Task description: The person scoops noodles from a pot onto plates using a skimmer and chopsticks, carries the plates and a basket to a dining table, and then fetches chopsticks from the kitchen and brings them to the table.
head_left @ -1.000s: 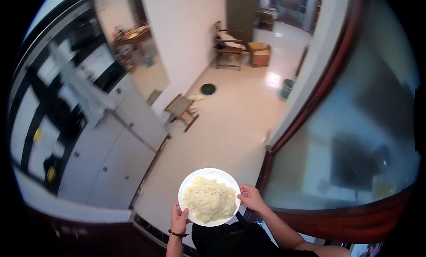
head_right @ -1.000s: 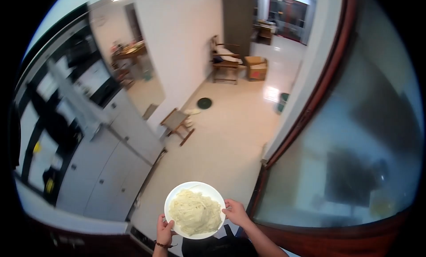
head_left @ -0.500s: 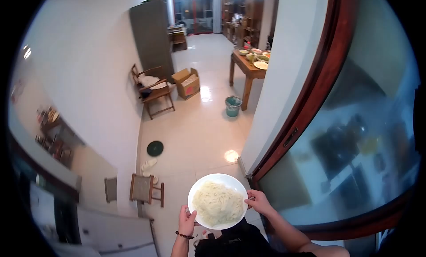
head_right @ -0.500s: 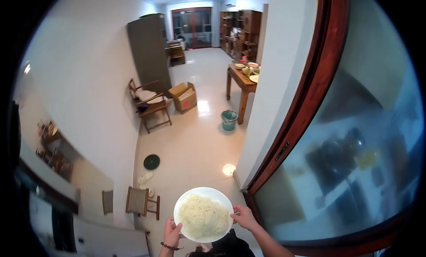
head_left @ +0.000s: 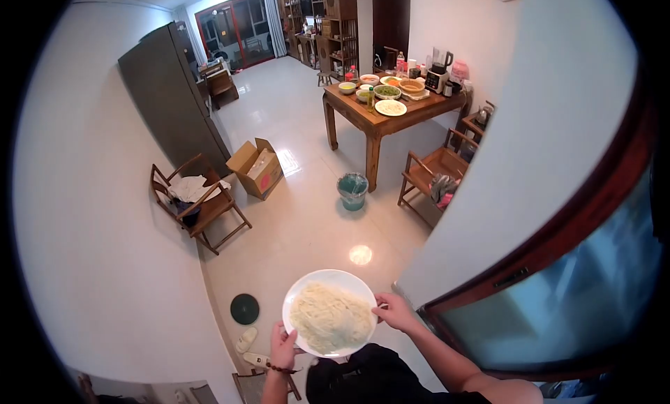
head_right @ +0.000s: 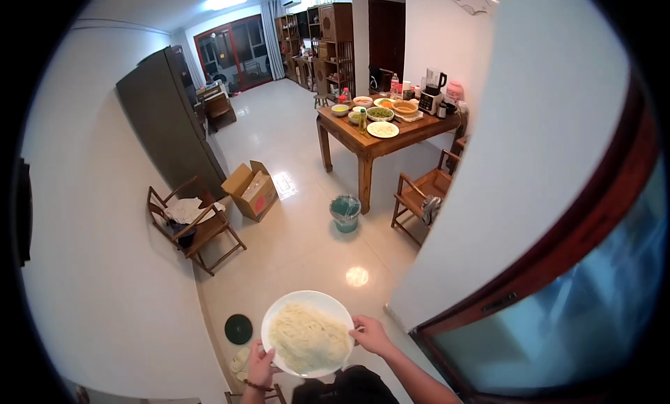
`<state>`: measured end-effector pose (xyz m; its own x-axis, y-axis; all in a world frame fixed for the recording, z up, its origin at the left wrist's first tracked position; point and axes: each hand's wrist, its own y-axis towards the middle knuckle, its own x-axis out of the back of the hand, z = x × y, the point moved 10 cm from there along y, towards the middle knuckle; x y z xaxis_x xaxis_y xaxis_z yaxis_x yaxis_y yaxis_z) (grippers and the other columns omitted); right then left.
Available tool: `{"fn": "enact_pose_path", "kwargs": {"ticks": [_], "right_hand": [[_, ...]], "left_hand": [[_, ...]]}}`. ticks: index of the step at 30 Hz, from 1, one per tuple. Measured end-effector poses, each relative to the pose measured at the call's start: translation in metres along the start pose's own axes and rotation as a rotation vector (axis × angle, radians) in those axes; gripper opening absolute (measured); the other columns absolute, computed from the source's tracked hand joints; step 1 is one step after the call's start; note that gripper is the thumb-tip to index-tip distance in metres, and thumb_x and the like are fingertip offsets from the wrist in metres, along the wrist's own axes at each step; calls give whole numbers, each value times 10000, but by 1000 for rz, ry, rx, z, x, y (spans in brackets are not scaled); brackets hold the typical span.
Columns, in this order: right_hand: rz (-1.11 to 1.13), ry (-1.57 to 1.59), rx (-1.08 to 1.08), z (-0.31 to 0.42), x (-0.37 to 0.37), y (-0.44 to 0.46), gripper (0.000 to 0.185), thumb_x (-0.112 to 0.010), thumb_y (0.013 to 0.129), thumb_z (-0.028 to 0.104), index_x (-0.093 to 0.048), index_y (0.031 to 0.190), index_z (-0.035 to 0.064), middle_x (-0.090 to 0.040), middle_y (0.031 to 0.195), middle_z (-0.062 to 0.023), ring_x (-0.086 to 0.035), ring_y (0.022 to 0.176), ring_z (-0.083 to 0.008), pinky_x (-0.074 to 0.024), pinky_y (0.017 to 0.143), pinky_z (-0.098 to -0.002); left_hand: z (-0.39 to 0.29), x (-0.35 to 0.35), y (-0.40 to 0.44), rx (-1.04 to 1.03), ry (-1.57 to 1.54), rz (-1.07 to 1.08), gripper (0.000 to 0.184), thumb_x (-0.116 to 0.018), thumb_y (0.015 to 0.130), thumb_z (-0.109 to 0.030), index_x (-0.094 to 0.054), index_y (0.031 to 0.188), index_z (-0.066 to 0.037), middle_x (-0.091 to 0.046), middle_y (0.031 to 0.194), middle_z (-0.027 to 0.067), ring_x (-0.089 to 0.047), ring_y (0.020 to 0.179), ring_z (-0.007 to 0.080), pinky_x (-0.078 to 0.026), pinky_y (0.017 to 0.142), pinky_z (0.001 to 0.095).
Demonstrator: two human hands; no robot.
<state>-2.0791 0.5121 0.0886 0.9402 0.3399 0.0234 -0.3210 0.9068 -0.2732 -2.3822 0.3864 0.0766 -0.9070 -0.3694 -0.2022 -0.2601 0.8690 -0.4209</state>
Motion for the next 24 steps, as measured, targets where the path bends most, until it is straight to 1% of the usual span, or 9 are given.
{"fn": "enact_pose_path", "kwargs": {"ticks": [2,5,7,9,12,14,19,22,24], "right_hand": [[25,-7,-19,34,-22,66,293,-632,879,21,-638,1167,-31,-654,928,-76,-686,790,-178,-598,647,-312],[36,-22,0,58,-48,172,295,-634,872,15,-634,1163,-34,-641,921,-87,-687,782,-186,-602,651,-315],[15,-43,-6,67,-60,242,289,-627,866,8,-637,1152,-35,-640,917,-90,-687,768,-186,-609,637,-315],[-19,-64,37,85,-71,313,289,-624,853,0,-638,1138,-44,-647,917,-99,-690,733,-189,-614,620,-313],[-100,-21,19,106,-69,409,287,-630,848,3,-637,1128,-56,-654,921,-100,-696,744,-193,-612,612,-311],[-133,-66,15,136,-69,474,285,-633,847,1,-638,1125,-62,-656,915,-95,-702,752,-191,-612,609,-312],[-302,68,-23,179,-51,604,299,-640,846,-8,-637,1142,-56,-640,886,-82,-693,736,-171,-610,607,-304],[-357,50,9,197,-38,698,313,-637,846,-13,-635,1157,-51,-633,888,-75,-692,734,-168,-612,614,-302],[-371,96,16,199,-28,763,321,-631,848,-19,-636,1168,-41,-635,895,-70,-695,740,-164,-610,617,-302]], "left_hand": [[-46,13,60,9,-46,21,317,-494,984,-21,-385,1271,-98,-657,1107,154,-709,905,291,-644,650,485],[-96,31,159,-20,-42,18,302,-478,987,-12,-397,1271,-76,-656,1121,166,-713,917,300,-651,653,480],[-114,47,228,-6,-47,0,305,-479,986,-12,-402,1276,-61,-664,1115,171,-714,930,297,-653,641,465],[-133,56,305,5,-69,48,308,-486,983,-12,-404,1275,-63,-668,1101,167,-714,924,290,-653,641,461],[-182,50,422,-1,-45,104,324,-496,983,-10,-401,1287,-68,-677,1054,153,-716,871,243,-653,639,443],[-224,42,500,31,-26,175,339,-491,984,-9,-394,1305,-58,-677,1062,158,-716,883,244,-654,648,436],[-315,6,665,96,44,299,357,-494,980,-12,-388,1319,-49,-678,1076,161,-714,892,250,-651,649,432],[-336,-9,774,150,79,330,372,-491,979,-20,-379,1332,-54,-676,1090,171,-714,887,256,-645,641,427],[-360,-26,840,126,90,351,366,-481,982,-20,-377,1332,-48,-670,1109,185,-715,898,265,-646,642,429]]}}
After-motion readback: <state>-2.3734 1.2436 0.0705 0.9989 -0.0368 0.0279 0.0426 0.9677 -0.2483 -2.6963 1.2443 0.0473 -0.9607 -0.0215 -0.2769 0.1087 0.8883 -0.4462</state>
